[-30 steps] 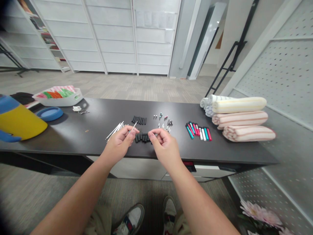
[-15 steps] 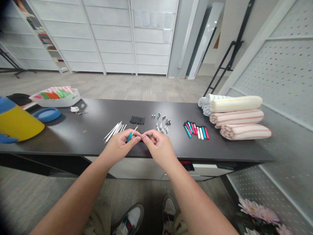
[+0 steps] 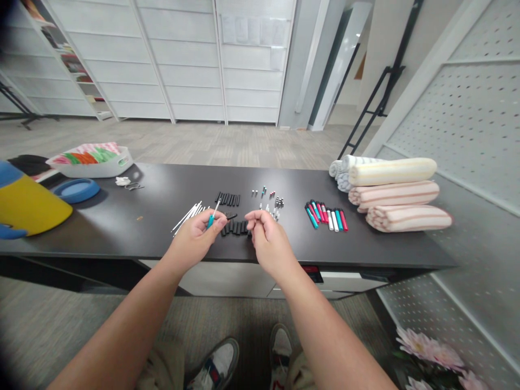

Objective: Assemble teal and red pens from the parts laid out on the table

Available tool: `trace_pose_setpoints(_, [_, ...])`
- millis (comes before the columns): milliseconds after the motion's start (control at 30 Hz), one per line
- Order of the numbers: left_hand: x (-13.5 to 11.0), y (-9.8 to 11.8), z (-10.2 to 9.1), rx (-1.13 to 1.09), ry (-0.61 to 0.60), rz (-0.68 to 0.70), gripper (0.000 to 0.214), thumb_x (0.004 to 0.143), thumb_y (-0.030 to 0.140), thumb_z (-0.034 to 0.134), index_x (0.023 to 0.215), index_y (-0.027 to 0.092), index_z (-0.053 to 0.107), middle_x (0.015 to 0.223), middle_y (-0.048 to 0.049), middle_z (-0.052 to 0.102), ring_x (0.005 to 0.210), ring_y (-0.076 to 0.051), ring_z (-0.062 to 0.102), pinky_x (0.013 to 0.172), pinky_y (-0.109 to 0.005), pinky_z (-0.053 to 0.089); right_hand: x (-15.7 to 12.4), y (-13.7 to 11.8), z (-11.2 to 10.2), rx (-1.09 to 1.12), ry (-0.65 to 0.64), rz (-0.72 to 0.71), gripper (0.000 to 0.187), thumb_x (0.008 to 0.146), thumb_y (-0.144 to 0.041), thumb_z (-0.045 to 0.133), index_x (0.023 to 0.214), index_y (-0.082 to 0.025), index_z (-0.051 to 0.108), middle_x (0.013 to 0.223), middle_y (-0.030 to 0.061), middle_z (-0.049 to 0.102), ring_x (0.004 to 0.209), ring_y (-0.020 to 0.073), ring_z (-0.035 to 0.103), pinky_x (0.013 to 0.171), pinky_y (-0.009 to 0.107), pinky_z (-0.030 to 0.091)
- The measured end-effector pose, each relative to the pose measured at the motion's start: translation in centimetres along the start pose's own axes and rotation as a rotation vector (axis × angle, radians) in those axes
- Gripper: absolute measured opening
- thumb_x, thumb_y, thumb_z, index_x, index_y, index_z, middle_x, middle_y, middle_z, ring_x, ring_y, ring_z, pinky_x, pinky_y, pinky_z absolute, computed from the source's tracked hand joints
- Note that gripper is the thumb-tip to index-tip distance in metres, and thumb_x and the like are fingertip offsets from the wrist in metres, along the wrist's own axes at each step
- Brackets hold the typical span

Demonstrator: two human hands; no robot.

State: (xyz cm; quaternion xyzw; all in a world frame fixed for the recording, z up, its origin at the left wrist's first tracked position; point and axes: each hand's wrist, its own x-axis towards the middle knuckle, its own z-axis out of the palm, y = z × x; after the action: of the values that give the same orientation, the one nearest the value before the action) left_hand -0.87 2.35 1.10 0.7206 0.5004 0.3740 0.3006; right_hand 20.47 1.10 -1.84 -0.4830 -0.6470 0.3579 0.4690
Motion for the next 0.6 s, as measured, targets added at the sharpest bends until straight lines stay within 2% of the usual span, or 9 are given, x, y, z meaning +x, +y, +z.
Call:
trace_pose_setpoints(133, [-0.1, 0.1, 0.1, 0.055, -0.002, 0.033, 0.032, 0.103, 0.050, 0.055, 0.094, 0.022, 0.068, 0.071, 0.0052, 0.059, 0.067, -0.014, 0.052, 0.065, -0.026, 0.038, 0.2, -0.6, 0.0, 0.214, 0.052, 0.001, 0.029, 0.105, -0.038, 0.053, 0.126, -0.020, 0.063, 0.113, 0.0102, 0.075, 0.091, 0.0170, 0.067, 0.076, 0.030, 0.055])
trace_pose_setpoints(200, [-0.1, 0.2, 0.2, 0.070, -0.028, 0.054, 0.030, 0.103, 0.047, 0.056, 0.095, 0.022, 0.069, 0.073, 0.0049, 0.061, 0.069, -0.014, 0.053, 0.066, -0.026, 0.038, 0.3, -0.6, 0.0, 0.293, 0.076, 0.023, 0.029, 0.101, -0.038, 0.064, 0.124, -0.021, 0.066, 0.120, 0.0114, 0.077, 0.101, 0.0190, 0.070, 0.080, 0.031, 0.056])
trace_pose_setpoints(333, [-0.3, 0.4, 0.4, 0.096, -0.092, 0.101, 0.026, 0.103, 0.043, 0.057, 0.096, 0.021, 0.070, 0.078, 0.0035, 0.067, 0.072, -0.015, 0.057, 0.069, -0.026, 0.039, 0.4, -0.3, -0.1, 0.482, 0.174, 0.078, 0.025, 0.094, -0.039, 0.076, 0.112, -0.023, 0.071, 0.125, 0.0101, 0.078, 0.099, 0.0197, 0.075, 0.078, 0.030, 0.058])
trace_pose_setpoints(433, [-0.4, 0.7, 0.5, 0.129, -0.119, 0.109, 0.024, 0.103, 0.040, 0.058, 0.094, 0.021, 0.070, 0.076, 0.0037, 0.067, 0.068, -0.014, 0.055, 0.067, -0.026, 0.038, 0.4, -0.6, 0.0, 0.625, 0.237, 0.118, 0.024, 0.089, -0.039, 0.083, 0.103, -0.024, 0.072, 0.125, 0.0076, 0.079, 0.102, 0.0200, 0.077, 0.083, 0.031, 0.060])
trace_pose_setpoints(600, [-0.4, 0.8, 0.6, 0.139, -0.141, 0.129, 0.024, 0.103, 0.039, 0.058, 0.094, 0.021, 0.069, 0.077, 0.0033, 0.067, 0.068, -0.014, 0.057, 0.067, -0.026, 0.038, 0.2, -1.8, 0.1, 0.745, 0.275, 0.142, 0.026, 0.081, -0.039, 0.090, 0.097, -0.025, 0.074, 0.122, 0.0055, 0.079, 0.104, 0.0192, 0.074, 0.087, 0.032, 0.060])
